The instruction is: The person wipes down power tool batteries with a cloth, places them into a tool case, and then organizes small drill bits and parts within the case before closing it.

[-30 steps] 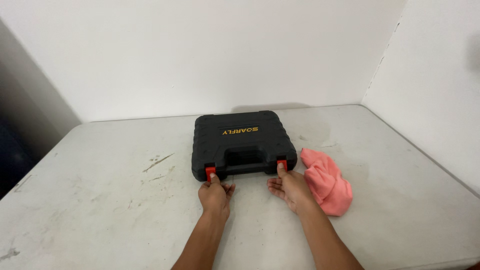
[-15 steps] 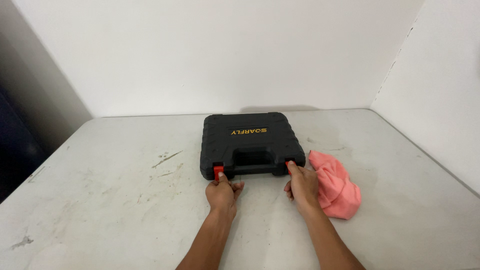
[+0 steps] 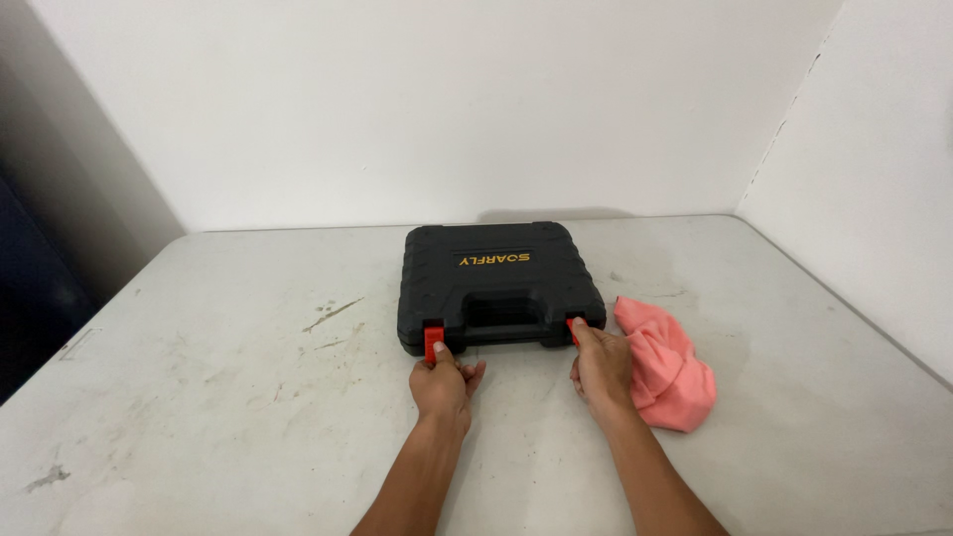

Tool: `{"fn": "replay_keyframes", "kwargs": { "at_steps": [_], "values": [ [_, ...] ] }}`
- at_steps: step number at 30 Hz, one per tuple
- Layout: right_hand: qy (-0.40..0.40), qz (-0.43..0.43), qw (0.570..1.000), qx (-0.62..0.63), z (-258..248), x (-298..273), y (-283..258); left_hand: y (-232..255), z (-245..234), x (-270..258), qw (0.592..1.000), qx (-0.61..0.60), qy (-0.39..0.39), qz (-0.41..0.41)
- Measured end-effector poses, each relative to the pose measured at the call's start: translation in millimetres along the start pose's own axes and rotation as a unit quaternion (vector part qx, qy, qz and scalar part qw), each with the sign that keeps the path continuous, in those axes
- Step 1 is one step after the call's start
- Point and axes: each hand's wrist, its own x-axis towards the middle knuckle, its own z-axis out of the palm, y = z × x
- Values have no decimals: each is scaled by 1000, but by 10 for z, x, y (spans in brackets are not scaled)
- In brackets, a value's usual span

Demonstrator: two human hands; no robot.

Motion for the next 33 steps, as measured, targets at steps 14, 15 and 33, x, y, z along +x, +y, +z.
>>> {"fn": "replay_keyframes", "kwargs": {
  "at_steps": [14,15,33],
  "values": [
    [12,-23,999,45,-3,8,1,213,-29,-263,978,146,45,145],
    [17,-29,998,46,-18,-4,-8,237,-33,-294,975,151,50,158],
    [-66,-164,980,-93,-271,274,-1215,1141,335,-343,782,382,47,491]
  ]
}}
